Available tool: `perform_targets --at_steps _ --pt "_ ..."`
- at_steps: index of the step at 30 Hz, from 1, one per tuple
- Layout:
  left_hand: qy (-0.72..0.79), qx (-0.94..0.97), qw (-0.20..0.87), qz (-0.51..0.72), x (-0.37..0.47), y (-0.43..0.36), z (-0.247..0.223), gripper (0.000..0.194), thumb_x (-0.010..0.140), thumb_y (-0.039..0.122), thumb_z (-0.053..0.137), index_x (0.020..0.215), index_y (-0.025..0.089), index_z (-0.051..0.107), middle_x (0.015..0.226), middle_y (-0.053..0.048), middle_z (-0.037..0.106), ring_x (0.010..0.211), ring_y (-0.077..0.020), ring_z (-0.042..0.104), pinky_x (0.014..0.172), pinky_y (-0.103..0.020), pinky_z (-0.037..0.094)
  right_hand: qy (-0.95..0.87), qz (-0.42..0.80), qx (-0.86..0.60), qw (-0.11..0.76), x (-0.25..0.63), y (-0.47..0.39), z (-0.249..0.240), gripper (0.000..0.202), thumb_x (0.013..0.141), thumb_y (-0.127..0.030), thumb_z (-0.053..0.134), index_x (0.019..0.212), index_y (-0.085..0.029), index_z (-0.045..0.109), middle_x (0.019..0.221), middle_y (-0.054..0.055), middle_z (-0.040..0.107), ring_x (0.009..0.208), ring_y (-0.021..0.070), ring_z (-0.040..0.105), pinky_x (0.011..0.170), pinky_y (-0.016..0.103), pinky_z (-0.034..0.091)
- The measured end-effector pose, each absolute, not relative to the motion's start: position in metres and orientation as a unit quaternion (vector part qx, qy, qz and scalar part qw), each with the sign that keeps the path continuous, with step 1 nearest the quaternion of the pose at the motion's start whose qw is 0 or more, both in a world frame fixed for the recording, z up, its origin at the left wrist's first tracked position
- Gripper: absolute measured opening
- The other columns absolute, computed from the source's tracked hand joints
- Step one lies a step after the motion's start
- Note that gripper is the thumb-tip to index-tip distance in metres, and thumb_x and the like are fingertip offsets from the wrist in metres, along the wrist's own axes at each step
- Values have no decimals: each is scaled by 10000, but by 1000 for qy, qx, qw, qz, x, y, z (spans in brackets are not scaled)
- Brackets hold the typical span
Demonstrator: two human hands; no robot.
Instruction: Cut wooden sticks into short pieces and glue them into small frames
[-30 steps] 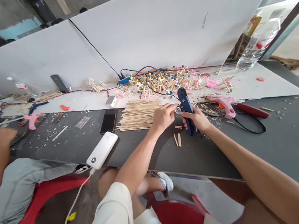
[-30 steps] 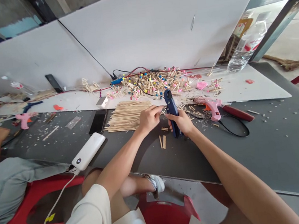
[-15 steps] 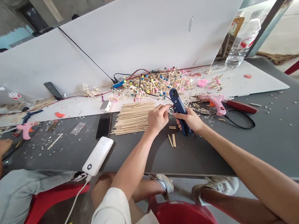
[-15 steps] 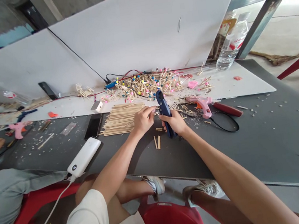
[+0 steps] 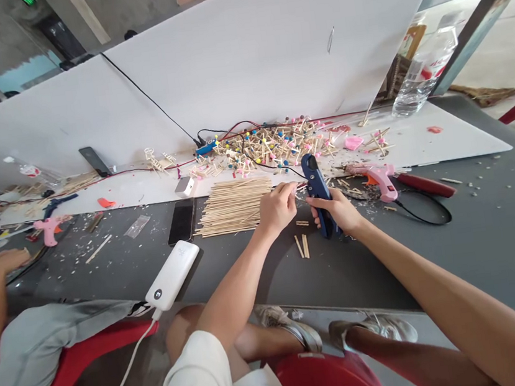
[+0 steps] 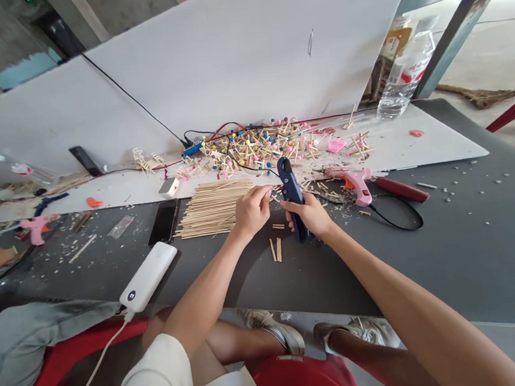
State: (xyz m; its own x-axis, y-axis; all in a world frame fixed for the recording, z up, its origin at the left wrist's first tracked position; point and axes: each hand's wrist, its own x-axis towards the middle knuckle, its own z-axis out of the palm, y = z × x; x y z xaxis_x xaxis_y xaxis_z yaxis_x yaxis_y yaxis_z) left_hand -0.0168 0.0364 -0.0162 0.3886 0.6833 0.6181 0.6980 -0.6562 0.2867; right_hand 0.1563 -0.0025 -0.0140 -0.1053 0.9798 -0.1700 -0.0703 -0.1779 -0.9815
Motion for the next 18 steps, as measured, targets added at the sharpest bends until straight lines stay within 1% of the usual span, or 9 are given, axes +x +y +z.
perform_targets --at_steps 5,11,18 --pt "-411 -839 2 -357 -16 37 -14 269 970 173 424 1112 190 653 1042 -60 735 882 -178 707 694 -255 517 -482 577 -495 436 156 0 -14 349 740 -483 734 750 -189 546 561 0 607 420 161 549 405 291 469" --pt "-409 -843 -7 -350 -17 39 -16 262 971 174 428 1103 190 654 1060 -65 733 947 -187 705 744 -264 528 -482 582 -488 437 156 1 -16 342 737 -470 737 749 -195 533 567 -6 601 431 159 552 406 290 475" --pt "-403 -846 -5 -350 -16 37 -15 265 983 190 419 1113 200 651 1047 -67 730 937 -182 701 745 -262 528 -496 567 -497 432 156 0 -14 333 768 -482 704 752 -205 520 579 -1 609 453 171 569 431 301 493"
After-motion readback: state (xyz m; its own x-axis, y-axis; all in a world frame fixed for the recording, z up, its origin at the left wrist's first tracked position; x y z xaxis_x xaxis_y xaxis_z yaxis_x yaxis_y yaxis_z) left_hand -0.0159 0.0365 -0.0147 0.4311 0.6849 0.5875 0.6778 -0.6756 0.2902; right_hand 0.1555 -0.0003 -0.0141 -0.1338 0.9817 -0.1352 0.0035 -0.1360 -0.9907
